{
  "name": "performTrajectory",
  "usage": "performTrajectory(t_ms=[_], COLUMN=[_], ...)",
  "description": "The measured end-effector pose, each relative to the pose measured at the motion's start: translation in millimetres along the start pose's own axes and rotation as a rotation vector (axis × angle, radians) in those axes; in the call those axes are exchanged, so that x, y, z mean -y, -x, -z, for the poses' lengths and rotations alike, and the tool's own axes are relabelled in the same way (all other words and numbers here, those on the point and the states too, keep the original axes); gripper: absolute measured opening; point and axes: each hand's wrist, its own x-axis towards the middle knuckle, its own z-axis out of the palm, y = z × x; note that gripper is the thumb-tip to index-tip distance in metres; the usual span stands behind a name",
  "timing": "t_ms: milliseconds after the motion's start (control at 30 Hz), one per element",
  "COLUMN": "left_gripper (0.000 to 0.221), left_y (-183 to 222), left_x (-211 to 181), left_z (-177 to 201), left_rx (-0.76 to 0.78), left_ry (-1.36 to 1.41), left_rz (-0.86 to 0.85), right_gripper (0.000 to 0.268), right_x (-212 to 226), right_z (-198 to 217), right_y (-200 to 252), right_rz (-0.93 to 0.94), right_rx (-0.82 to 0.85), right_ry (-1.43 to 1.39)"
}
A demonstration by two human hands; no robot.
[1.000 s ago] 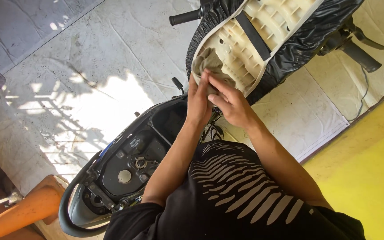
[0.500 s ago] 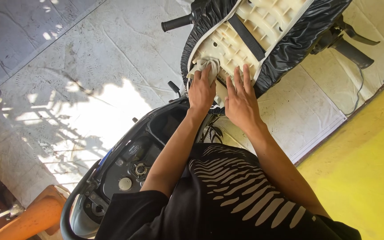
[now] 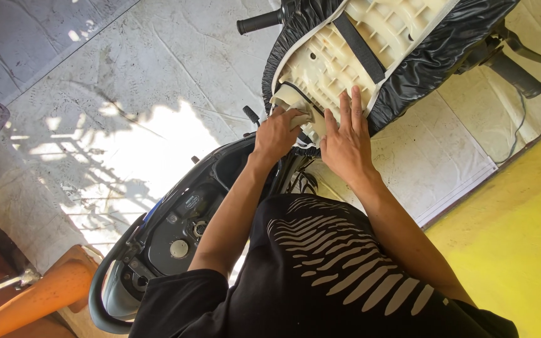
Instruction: The person wipes the black motorcycle seat with a white cloth. They lift the seat to reveal the white plastic base and wipe the underside thoroughly. Finally, they place the seat back onto the motorcycle frame and continue wiping the top surface.
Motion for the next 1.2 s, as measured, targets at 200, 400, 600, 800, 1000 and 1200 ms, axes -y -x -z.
performTrajectory(t_ms=[200,400,600,800,1000,1200], left_gripper=[0.030,0.028,0.033,0.038,0.040,0.052], left_y=[-12,-20,31,18,-53,-46], left_x=[29,-12,-38,3,44,10], left_z=[23,4,-33,-59,-70,-85], left_rx=[-0.229,-0.179,0.085,0.020,-0.401,-0.373], left_ry=[0.315,0.039,0.110,1.009,1.666,1.310], left_rz=[0.233,-0.022,-0.242,0.374,0.981,1.195], right_gripper=[0.050,0.049,0.049,0.050,0.050,0.047], right_x=[2,-2,0,-5,9,10], right_z=[3,3,6,11,15,18], right_y=[-1,0,2,-2,-1,2], right_rz=[0.001,0.006,0.008,-0.010,-0.054,-0.080], right_rx=[0.012,0.006,-0.009,0.041,0.043,0.092], right_ry=[-0.008,-0.016,0.015,0.006,-0.010,-0.009])
